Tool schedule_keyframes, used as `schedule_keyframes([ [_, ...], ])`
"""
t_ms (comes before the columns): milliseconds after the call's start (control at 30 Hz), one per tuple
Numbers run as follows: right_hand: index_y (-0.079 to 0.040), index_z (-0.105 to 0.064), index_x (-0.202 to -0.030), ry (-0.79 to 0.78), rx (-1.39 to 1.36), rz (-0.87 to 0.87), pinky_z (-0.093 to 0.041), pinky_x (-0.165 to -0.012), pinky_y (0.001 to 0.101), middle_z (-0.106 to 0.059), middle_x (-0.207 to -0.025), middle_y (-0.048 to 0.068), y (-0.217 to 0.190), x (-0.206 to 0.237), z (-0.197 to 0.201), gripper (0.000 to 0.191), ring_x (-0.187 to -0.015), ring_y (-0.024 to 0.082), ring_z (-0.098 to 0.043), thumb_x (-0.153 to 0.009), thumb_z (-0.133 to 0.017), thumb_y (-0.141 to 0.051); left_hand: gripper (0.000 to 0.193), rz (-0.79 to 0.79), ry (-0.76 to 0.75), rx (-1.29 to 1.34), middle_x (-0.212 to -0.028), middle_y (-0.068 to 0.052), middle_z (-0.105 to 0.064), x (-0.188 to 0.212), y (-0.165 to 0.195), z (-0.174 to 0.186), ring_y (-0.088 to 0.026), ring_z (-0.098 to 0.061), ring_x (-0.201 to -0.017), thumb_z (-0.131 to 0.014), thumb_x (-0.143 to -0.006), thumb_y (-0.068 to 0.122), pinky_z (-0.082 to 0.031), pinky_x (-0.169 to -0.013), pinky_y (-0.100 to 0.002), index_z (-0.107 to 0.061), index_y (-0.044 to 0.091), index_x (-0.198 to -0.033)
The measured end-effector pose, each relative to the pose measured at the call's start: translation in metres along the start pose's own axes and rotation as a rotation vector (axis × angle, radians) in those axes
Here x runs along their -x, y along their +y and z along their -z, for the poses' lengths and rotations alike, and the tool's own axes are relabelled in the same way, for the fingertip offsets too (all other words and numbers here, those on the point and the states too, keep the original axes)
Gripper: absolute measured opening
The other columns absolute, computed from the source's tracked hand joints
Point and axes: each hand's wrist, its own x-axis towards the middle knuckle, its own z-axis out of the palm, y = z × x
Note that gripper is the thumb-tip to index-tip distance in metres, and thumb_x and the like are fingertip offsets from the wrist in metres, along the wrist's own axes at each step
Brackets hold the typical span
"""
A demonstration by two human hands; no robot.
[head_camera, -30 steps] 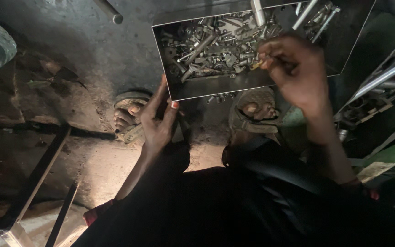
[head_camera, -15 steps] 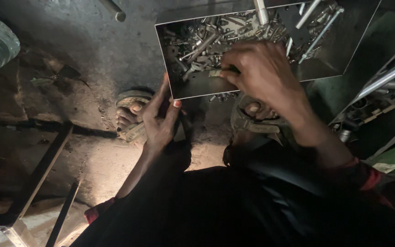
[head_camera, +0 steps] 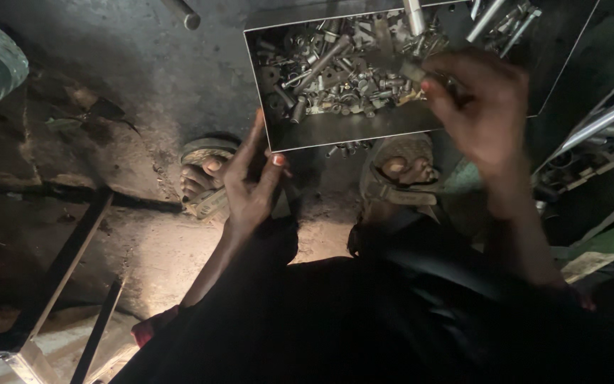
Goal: The person sorts small metal parts from a rectangular tray, picking up individual pieces and placing them on the floor. The person then gathers the sorted parts from the floor and places them back into the tray.
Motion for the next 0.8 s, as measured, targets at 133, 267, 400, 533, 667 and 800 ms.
schedule_keyframes([
  [133, -0.003, -0.076, -0.11, -0.148, -0.067, -0.044, -0.039, -0.04, 0.0203, -0.072, -0.085, 0.009, -0.007, 0.007, 0.027, 0.012, -0.051, 0.008, -0.057, -0.109, -0.07, -0.013, 0.058, -0.06, -0.007, -0.04, -0.147, -0.02, -0.061, -0.005, -0.007, -0.001, -0.011, -0.069, -0.083, -0.063, -0.105, 0.005, -0.064, -0.072, -0.028, -0.037, 0.001, -0.158],
  [267, -0.003, -0.074, -0.106, -0.214, -0.07, 0.142, -0.048, -0.048, 0.0171, -0.071, -0.083, 0.006, -0.003, 0.001, 0.028, 0.014, -0.063, 0.007, -0.065, -0.111, -0.071, -0.015, 0.06, -0.004, -0.001, -0.017, -0.127, -0.019, -0.064, -0.004, -0.007, -0.001, -0.012, -0.068, -0.083, -0.063, -0.103, 0.001, -0.064, -0.073, -0.029, -0.037, 0.0, -0.157],
  [400, -0.004, -0.074, -0.093, -0.119, 0.133, 0.289, -0.046, -0.044, 0.0254, -0.07, -0.078, 0.007, 0.02, -0.003, 0.001, 0.018, -0.061, 0.011, -0.065, -0.099, -0.073, -0.021, 0.061, -0.038, -0.02, -0.033, -0.147, -0.022, -0.061, -0.002, -0.001, 0.001, -0.013, -0.066, -0.089, -0.062, -0.106, -0.001, -0.062, -0.076, -0.029, -0.035, 0.001, -0.161],
  [533, -0.007, -0.069, -0.089, 0.04, 0.21, 0.16, -0.048, -0.049, 0.0235, -0.067, -0.078, 0.003, 0.035, 0.011, -0.012, 0.029, -0.061, 0.008, -0.064, -0.114, -0.073, -0.02, 0.061, -0.035, -0.019, -0.062, -0.149, -0.022, -0.059, -0.005, 0.0, 0.0, -0.012, -0.069, -0.087, -0.061, -0.105, -0.001, -0.064, -0.075, -0.028, -0.035, 0.001, -0.159],
  [667, -0.006, -0.065, -0.088, 0.132, 0.108, 0.046, -0.046, -0.048, 0.0262, -0.062, -0.07, 0.005, 0.033, 0.017, -0.003, 0.024, -0.055, 0.011, -0.06, -0.109, -0.075, -0.013, 0.061, -0.028, -0.027, 0.001, -0.153, -0.023, -0.055, -0.004, -0.001, 0.0, -0.012, -0.069, -0.091, -0.06, -0.105, -0.003, -0.063, -0.077, -0.028, -0.034, 0.001, -0.161],
  [800, 0.004, -0.064, -0.091, 0.161, 0.033, -0.047, -0.044, -0.047, 0.0301, -0.062, -0.077, 0.013, 0.015, 0.022, 0.013, 0.015, -0.055, 0.016, -0.058, -0.101, -0.075, -0.001, 0.062, -0.02, -0.031, -0.006, -0.157, -0.024, -0.052, -0.003, -0.002, 0.002, -0.013, -0.069, -0.09, -0.06, -0.105, -0.003, -0.063, -0.076, -0.028, -0.034, 0.0, -0.161],
])
